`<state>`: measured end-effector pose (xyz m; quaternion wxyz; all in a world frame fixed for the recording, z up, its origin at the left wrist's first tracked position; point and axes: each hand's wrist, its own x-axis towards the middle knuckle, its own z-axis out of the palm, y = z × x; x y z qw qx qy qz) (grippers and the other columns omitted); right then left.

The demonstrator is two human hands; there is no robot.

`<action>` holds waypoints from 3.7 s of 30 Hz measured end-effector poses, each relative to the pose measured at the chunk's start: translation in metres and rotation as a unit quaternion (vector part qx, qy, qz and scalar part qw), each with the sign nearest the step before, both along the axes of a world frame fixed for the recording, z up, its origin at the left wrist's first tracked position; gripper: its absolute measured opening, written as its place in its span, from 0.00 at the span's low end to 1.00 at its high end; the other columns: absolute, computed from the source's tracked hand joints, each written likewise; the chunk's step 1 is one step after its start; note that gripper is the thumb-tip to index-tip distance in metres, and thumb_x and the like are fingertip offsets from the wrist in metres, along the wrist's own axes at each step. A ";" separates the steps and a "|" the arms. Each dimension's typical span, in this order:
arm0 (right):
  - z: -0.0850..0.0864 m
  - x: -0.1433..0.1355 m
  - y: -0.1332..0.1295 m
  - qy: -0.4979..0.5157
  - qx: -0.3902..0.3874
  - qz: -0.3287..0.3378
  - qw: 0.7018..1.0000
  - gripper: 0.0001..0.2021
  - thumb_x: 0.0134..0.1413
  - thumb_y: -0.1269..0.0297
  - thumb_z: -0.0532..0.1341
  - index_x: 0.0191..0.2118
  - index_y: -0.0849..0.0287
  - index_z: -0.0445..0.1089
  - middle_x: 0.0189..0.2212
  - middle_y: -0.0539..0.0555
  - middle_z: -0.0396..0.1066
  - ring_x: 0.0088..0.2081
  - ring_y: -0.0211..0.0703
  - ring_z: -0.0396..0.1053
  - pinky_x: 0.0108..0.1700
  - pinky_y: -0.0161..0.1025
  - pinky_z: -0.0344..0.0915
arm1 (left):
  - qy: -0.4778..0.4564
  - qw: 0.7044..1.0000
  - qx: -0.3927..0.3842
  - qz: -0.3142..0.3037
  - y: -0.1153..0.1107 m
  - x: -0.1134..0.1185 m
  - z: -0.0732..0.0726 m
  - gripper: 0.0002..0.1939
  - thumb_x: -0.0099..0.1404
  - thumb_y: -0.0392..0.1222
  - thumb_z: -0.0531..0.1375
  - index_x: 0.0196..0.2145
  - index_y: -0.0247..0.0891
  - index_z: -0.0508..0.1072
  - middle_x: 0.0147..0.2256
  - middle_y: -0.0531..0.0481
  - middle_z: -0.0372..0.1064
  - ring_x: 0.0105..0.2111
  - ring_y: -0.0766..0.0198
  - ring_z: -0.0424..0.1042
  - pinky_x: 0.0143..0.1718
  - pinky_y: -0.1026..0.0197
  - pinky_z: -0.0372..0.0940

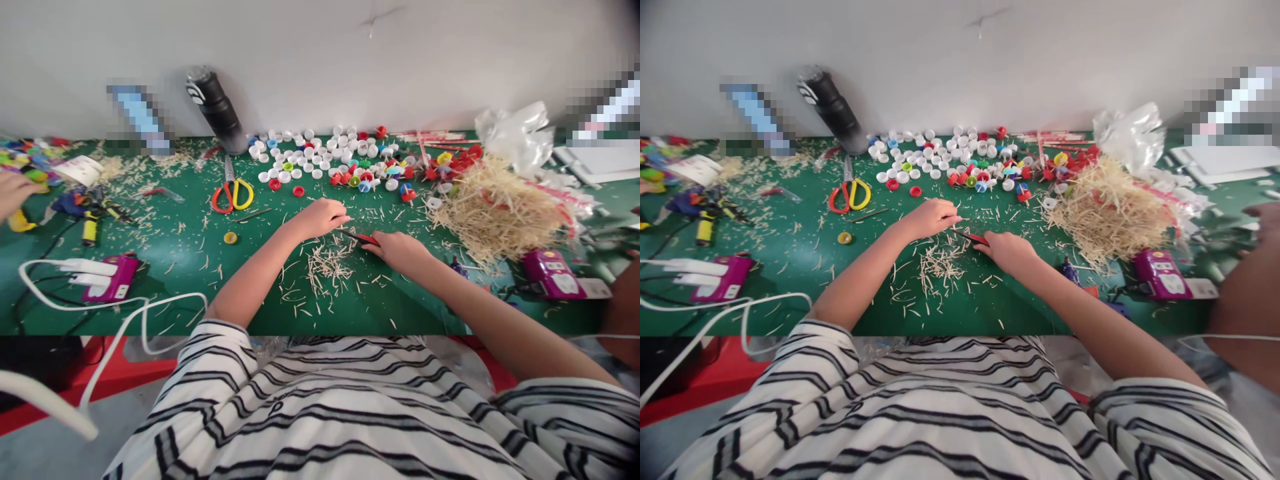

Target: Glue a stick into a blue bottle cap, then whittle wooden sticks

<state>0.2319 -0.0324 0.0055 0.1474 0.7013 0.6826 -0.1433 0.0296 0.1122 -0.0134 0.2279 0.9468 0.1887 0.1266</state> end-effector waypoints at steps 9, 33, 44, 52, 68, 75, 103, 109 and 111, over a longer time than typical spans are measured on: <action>0.000 0.000 -0.002 0.001 -0.013 -0.001 1.000 0.27 0.74 0.41 0.45 0.52 0.58 0.69 0.38 0.62 0.78 0.40 0.55 0.78 0.32 0.39 0.58 | 0.014 1.000 -0.005 0.011 -0.004 0.000 0.005 0.21 0.75 0.44 0.51 0.24 0.42 0.51 0.26 0.49 0.60 0.29 0.62 0.61 0.36 0.53 0.59; -0.005 0.004 -0.009 -0.007 0.003 0.000 1.000 0.28 0.74 0.41 0.44 0.50 0.58 0.71 0.37 0.62 0.79 0.39 0.54 0.77 0.32 0.39 0.58 | 0.031 0.994 -0.070 0.073 -0.002 -0.007 0.011 0.17 0.74 0.44 0.51 0.26 0.41 0.54 0.28 0.50 0.61 0.26 0.65 0.59 0.32 0.55 0.56; 0.009 0.011 -0.012 0.010 0.038 0.000 0.999 0.27 0.72 0.38 0.45 0.47 0.55 0.71 0.36 0.59 0.78 0.35 0.52 0.74 0.30 0.40 0.51 | 0.059 0.992 -0.082 0.076 0.003 -0.014 0.013 0.08 0.69 0.40 0.54 0.30 0.40 0.62 0.36 0.46 0.68 0.31 0.64 0.63 0.35 0.56 0.59; 0.016 0.013 -0.008 0.004 0.045 0.007 0.999 0.27 0.71 0.37 0.46 0.46 0.54 0.71 0.35 0.58 0.77 0.34 0.51 0.72 0.30 0.40 0.50 | 0.081 0.993 -0.063 0.056 0.000 -0.012 0.018 0.08 0.70 0.43 0.55 0.32 0.39 0.66 0.37 0.43 0.70 0.31 0.63 0.64 0.37 0.54 0.60; 0.002 -0.001 0.016 -0.025 -0.007 0.030 0.999 0.27 0.73 0.40 0.47 0.55 0.56 0.70 0.40 0.63 0.79 0.41 0.58 0.77 0.34 0.41 0.61 | 0.074 0.990 -0.118 -0.001 -0.008 -0.004 0.023 0.07 0.68 0.40 0.58 0.31 0.39 0.68 0.37 0.46 0.73 0.31 0.64 0.65 0.34 0.57 0.59; 0.001 0.002 0.019 -0.011 -0.021 0.031 0.999 0.28 0.73 0.39 0.45 0.54 0.56 0.70 0.40 0.62 0.79 0.41 0.57 0.77 0.33 0.40 0.61 | 0.053 0.993 -0.097 0.045 -0.006 -0.007 0.021 0.10 0.69 0.40 0.58 0.29 0.39 0.65 0.33 0.47 0.70 0.29 0.65 0.65 0.34 0.56 0.59; 0.000 -0.001 0.030 -0.015 -0.018 0.027 0.999 0.29 0.72 0.38 0.47 0.56 0.57 0.71 0.40 0.65 0.78 0.42 0.59 0.77 0.36 0.43 0.65 | 0.097 0.994 -0.039 0.012 -0.008 0.002 0.015 0.12 0.75 0.42 0.50 0.34 0.38 0.68 0.43 0.43 0.71 0.40 0.59 0.68 0.56 0.45 0.57; -0.003 0.012 0.024 -0.015 -0.038 0.019 0.999 0.30 0.72 0.38 0.46 0.54 0.57 0.71 0.38 0.63 0.78 0.40 0.57 0.77 0.36 0.43 0.65 | 0.091 0.995 -0.040 0.014 -0.002 -0.005 0.011 0.14 0.75 0.43 0.50 0.33 0.38 0.68 0.43 0.42 0.71 0.41 0.58 0.68 0.55 0.46 0.57; -0.004 0.016 0.018 -0.018 -0.033 0.015 0.999 0.30 0.72 0.37 0.45 0.53 0.57 0.71 0.38 0.63 0.78 0.40 0.57 0.77 0.34 0.42 0.63 | 0.091 0.994 -0.048 0.020 0.001 -0.007 0.010 0.14 0.75 0.44 0.50 0.33 0.38 0.68 0.43 0.43 0.71 0.41 0.58 0.69 0.56 0.45 0.56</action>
